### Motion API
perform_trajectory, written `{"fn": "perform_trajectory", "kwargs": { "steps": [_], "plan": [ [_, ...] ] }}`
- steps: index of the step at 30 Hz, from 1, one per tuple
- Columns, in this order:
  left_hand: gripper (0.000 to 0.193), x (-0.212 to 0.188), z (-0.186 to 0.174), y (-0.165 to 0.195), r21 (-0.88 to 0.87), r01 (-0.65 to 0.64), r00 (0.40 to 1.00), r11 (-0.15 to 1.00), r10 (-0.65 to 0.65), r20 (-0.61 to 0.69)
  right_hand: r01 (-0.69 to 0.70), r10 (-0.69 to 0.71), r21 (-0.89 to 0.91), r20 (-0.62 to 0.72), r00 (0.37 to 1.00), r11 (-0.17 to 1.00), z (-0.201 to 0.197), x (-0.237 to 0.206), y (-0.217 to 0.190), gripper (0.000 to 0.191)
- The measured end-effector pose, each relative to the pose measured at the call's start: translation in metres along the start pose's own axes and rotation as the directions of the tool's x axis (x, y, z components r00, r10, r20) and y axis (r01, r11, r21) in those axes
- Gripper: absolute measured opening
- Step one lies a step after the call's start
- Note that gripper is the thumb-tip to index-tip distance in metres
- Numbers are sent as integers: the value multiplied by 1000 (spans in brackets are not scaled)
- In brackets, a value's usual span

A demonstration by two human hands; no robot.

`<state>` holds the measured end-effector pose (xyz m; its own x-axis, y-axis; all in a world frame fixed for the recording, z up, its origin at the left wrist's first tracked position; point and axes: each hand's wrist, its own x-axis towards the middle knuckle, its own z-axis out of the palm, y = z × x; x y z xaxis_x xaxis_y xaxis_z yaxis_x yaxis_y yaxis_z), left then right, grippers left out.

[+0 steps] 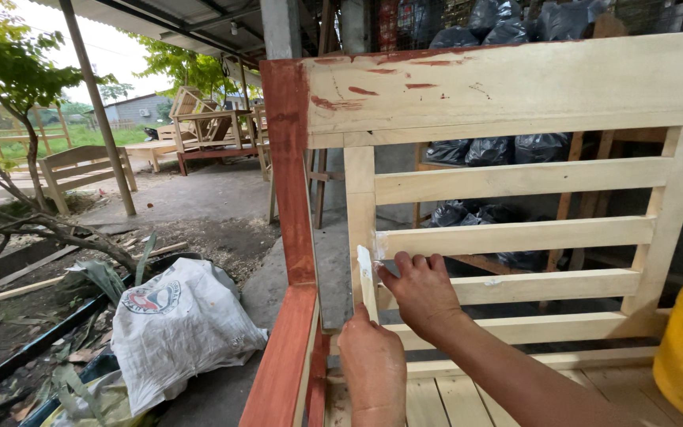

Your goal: The person applies white wood filler to the joints and seams of a wooden chair using a small wooden stick. They work along the armrest and backrest slats, smoothing the filler into the gaps. The person occasionally dips the stick into a yellow container to reload filler.

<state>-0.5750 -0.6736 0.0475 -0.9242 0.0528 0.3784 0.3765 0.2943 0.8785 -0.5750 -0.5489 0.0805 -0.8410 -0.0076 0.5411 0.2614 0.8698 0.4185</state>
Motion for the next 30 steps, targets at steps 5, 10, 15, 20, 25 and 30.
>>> {"fn": "perform_trajectory", "kwargs": {
  "steps": [5,10,15,20,25,30],
  "plan": [
    [35,3,0,-3,2,-59,998,998,59,-15,-238,248,415,29,968,878,22,-2,5,43],
    [34,3,0,-4,-33,-33,999,999,33,3,-508,330,858,460,824,73,71,5,11,36],
    [34,4,1,-4,-26,-14,1000,1000,14,8,-439,217,898,437,873,-45,110,7,15,42],
    [34,3,1,-6,-20,-15,1000,1000,15,8,-408,238,887,357,903,217,101,5,12,46],
    [35,4,3,-8,-31,-56,998,998,56,-13,-374,210,569,333,919,733,55,2,5,57],
    [34,5,3,-11,-39,-49,999,998,49,-23,-309,162,406,357,920,860,31,7,-4,63]
  ]
}}
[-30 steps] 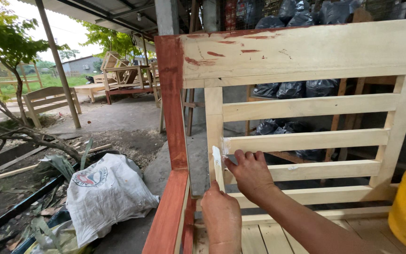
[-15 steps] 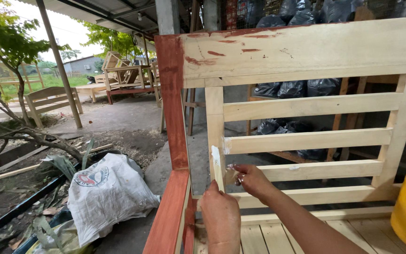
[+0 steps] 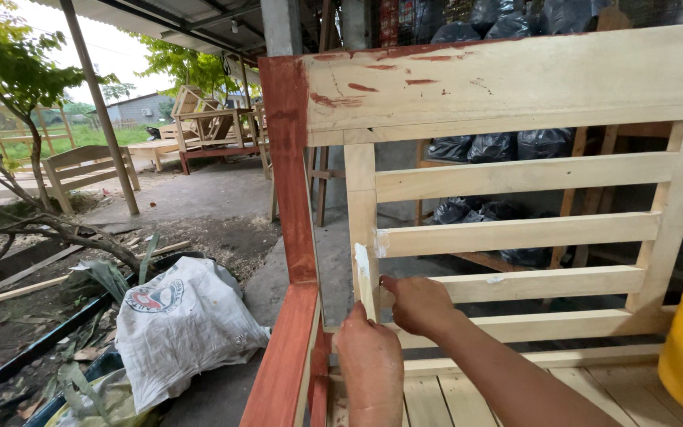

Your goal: The person applies white wood filler to the joints and seams of a wooden chair using a small wooden stick. They work along the armrest and backrest slats, smoothing the filler into the gaps. The person occasionally dips the stick into a yellow container to reload filler.

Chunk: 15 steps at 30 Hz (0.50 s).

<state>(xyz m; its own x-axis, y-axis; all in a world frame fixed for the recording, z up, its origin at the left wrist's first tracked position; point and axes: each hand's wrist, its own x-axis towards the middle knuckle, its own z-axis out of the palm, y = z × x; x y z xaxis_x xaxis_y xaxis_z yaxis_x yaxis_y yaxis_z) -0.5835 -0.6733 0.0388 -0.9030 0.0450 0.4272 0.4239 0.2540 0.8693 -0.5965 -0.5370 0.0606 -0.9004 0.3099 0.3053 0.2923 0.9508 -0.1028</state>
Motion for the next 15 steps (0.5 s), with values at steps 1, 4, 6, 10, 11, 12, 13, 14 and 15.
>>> {"fn": "perform_trajectory", "kwargs": {
  "steps": [1,4,6,10,11,12,13,14,15],
  "plan": [
    [33,0,-1,0,7,-16,1000,1000,16,-11,-8,8,4,4,1000,1000,-1,1,-1,63],
    [33,-4,-2,3,31,-5,1000,1000,5,1,-33,32,55,16,999,998,4,5,1,60],
    [37,-6,-2,7,54,72,995,996,-76,71,-54,51,142,21,998,988,6,5,13,57],
    [32,-9,-2,11,89,41,997,995,-47,62,-25,83,379,-139,987,925,14,11,28,39],
    [32,-8,-2,12,113,48,996,992,-56,69,15,127,530,-230,965,848,15,13,29,36],
    [32,-9,-2,11,137,55,995,989,-66,77,69,186,660,-308,933,748,16,12,30,33],
    [32,-10,-2,11,134,35,996,990,-45,76,127,155,719,-313,937,683,15,13,31,44],
    [32,-10,-2,9,131,14,997,991,-24,73,185,124,771,-323,938,610,11,15,31,56],
    [31,-10,-2,7,130,-6,998,992,-3,70,237,93,815,-333,938,528,7,18,30,68]
  ]
}}
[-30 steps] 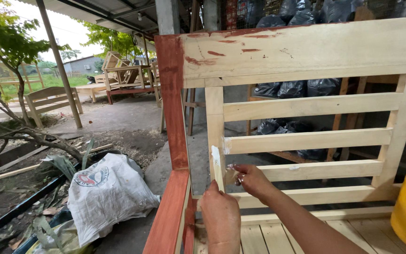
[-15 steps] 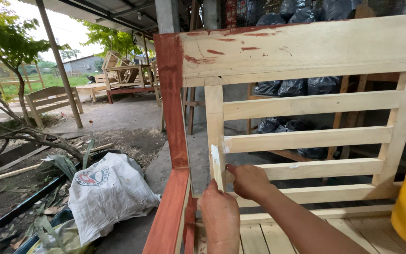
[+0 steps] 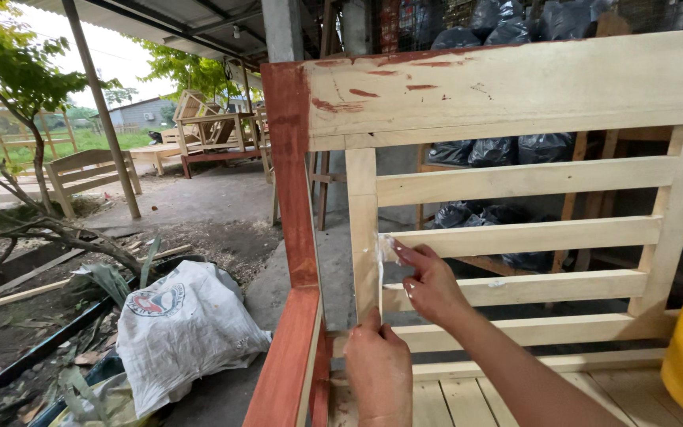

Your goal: The person applies white wood filler to the joints and seams of a wooden chair using a small wooden stick. They work along the armrest and backrest slats, smoothing the filler into the gaps. The person occasionally dips the stick into a yellow container to reload filler.

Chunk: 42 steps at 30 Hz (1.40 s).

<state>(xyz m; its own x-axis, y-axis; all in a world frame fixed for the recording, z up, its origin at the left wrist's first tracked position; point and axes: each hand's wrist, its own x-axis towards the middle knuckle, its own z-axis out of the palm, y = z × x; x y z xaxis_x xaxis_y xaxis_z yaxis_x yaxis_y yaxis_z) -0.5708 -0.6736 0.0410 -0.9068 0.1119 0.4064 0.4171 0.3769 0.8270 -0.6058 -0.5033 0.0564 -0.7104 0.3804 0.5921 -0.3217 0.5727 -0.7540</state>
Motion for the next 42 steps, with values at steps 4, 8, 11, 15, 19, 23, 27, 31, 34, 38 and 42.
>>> {"fn": "perform_trajectory", "kwargs": {
  "steps": [4,8,11,15,19,23,27,31,34,38,42],
  "plan": [
    [41,1,8,-6,-39,-14,999,999,13,-31,224,-222,-426,56,974,877,-6,5,-20,58],
    [38,3,16,-13,-38,-74,996,997,72,-50,186,-171,-529,78,982,828,-12,0,-40,53],
    [35,3,19,-16,-27,-34,999,999,33,-22,207,-171,-574,117,978,792,-14,-6,-47,49],
    [40,2,18,-15,-25,-16,1000,1000,16,0,251,-205,-569,144,968,783,-14,-7,-42,44],
    [37,0,16,-12,-78,11,1000,997,-10,17,238,-223,-446,87,971,863,-13,-6,-14,36],
    [37,0,13,-10,-138,63,998,988,-60,27,198,-204,-147,-27,979,969,-9,-7,23,30],
    [32,1,10,-10,-29,-10,1000,1000,10,3,-263,246,155,122,962,952,3,-6,39,43],
    [27,1,6,-7,-61,48,998,997,-46,39,-515,493,90,188,850,853,12,-8,33,56],
    [29,0,3,-6,-95,1,1000,996,-4,-26,-528,508,52,208,836,848,18,-9,29,64],
    [30,0,0,-1,-114,15,999,993,-19,-42,-459,455,-30,211,865,888,18,-11,27,64],
    [30,1,-3,0,-100,55,998,993,-53,22,43,81,-602,178,981,797,14,-15,12,61]
  ]
}}
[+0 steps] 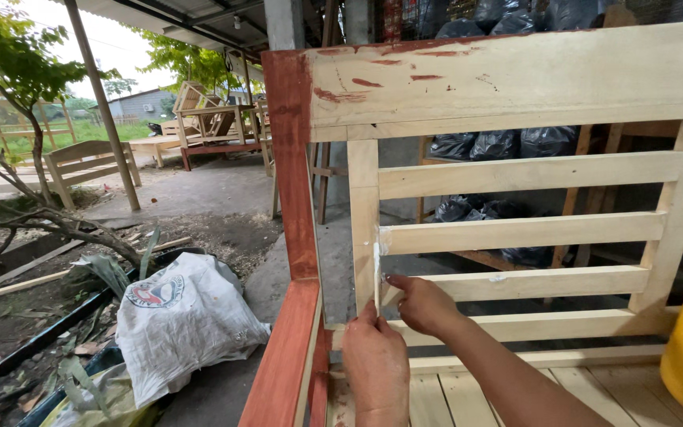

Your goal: The person applies white wood filler to the joints and seams of a wooden chair using a small wooden stick. They work along the armrest and backrest slats, smoothing the filler into the gaps. The person occasionally dips the stick into a yellow container to reload filler.

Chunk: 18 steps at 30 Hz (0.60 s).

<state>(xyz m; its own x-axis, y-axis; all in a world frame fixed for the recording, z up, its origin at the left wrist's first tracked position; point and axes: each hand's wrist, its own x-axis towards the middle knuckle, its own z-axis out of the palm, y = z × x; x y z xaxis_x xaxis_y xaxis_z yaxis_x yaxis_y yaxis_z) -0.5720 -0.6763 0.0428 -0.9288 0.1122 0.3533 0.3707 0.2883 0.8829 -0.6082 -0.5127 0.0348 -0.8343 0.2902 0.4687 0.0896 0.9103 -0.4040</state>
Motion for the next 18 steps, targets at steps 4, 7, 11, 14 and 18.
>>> {"fn": "perform_trajectory", "kwargs": {
  "steps": [4,7,11,14,18],
  "plan": [
    [32,0,0,-1,-65,-47,998,997,45,-45,-159,216,-313,157,964,936,-16,-4,-21,60],
    [32,0,0,-3,-70,-32,999,997,30,-29,-146,195,-345,111,975,927,-22,-4,-27,58],
    [37,-1,3,-3,-55,-15,1000,998,13,-27,-239,250,-167,43,967,956,-19,-6,-22,57],
    [37,-1,4,-4,-51,-9,1000,999,8,-25,-273,284,-120,80,956,954,-17,-9,-17,58],
    [35,0,5,-4,-54,-56,997,997,52,-65,-127,137,-161,52,989,979,-18,-10,-16,57]
  ]
}}
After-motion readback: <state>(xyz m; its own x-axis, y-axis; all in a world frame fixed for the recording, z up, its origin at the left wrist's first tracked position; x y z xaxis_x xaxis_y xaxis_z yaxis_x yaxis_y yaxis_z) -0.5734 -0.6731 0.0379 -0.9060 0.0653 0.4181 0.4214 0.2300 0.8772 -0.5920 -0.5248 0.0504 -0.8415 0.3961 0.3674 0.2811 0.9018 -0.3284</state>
